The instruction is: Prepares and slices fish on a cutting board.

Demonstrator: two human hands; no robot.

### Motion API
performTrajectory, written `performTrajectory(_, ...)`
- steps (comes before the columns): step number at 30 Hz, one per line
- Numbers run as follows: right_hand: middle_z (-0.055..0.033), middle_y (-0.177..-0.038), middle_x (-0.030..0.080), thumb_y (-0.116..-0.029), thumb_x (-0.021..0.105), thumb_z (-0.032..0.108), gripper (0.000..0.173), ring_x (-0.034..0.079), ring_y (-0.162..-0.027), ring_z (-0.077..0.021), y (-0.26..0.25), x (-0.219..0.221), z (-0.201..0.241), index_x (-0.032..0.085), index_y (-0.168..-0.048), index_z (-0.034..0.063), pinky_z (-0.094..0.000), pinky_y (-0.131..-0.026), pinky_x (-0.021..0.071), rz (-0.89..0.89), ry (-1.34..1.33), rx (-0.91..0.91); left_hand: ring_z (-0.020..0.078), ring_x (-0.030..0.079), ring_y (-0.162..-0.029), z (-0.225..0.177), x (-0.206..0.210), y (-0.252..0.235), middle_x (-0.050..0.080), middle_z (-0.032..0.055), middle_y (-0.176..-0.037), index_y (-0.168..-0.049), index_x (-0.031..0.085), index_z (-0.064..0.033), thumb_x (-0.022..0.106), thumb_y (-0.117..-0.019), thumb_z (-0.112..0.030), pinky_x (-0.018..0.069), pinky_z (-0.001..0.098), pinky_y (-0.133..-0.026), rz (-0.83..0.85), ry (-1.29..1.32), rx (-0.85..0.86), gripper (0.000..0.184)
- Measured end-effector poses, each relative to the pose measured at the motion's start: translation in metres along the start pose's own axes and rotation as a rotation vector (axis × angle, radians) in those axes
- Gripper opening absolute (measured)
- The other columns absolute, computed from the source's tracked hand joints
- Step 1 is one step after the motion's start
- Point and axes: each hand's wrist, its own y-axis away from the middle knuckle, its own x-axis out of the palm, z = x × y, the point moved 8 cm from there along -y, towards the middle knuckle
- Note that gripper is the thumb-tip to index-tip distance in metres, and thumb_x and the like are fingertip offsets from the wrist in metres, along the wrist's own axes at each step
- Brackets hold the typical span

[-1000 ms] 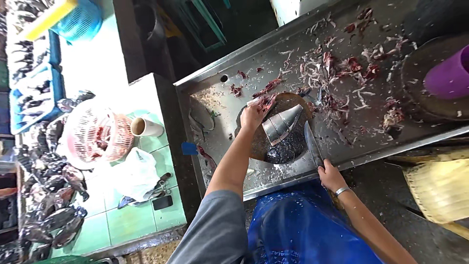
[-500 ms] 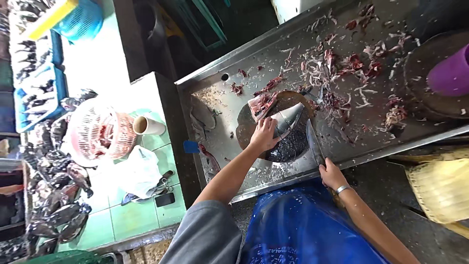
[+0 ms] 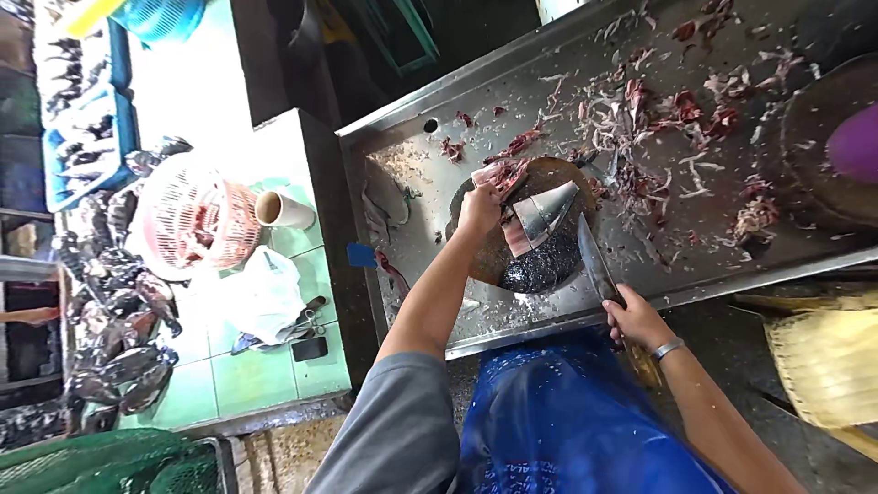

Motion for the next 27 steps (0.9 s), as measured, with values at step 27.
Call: performTrajectory(27,-0.0184,-0.084,0.069,-0.1099,0.039,0.029,0.035,0.072,-0.082,-0.0408,0.008,0.156,0.116,0.054,-0.133,0.0081,-0.0567,-0.068,0.0579,-0.243,0.934,-0.397,0.0241,0.077,-0.076,0.123,0.118,0.188,0.077,0.0142,-0.095,-0.122,0.062,0.0014,0.077,-0.0894,-0.010,0.0660,0.0410,-0.071,-0.152,1.246,-0.530,0.038)
